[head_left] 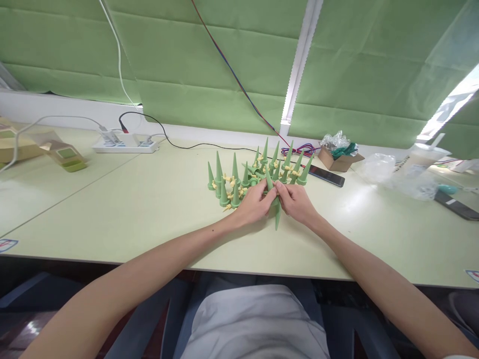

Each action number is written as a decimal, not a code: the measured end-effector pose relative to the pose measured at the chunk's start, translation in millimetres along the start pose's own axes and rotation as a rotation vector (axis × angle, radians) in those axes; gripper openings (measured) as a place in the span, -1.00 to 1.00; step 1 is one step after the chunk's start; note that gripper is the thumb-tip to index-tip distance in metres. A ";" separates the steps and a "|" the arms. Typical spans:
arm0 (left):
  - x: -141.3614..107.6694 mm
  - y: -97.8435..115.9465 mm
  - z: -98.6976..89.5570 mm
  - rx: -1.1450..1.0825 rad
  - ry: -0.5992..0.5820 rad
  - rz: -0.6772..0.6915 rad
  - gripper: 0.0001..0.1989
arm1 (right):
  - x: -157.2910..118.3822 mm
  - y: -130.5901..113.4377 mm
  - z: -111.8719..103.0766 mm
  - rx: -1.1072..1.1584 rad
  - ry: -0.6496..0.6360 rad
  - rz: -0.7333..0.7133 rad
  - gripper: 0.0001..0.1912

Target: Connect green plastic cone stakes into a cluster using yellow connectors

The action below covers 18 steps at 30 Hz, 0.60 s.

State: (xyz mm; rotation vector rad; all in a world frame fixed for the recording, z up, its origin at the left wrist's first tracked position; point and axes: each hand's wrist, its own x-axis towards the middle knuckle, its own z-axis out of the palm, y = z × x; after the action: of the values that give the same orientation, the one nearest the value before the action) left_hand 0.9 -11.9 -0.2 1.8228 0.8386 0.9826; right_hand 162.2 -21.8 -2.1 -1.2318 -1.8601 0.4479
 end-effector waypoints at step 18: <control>0.7 -0.9 0.7 0.023 0.002 -0.013 -0.70 | -0.9 0.5 -1.1 0.045 -0.084 -0.025 -0.33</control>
State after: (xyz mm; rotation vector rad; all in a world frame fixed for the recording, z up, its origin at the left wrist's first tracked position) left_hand 1.7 -11.2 -1.0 1.8337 0.8655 0.9704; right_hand 163.5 -22.5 -2.2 -1.1742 -1.9237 0.5327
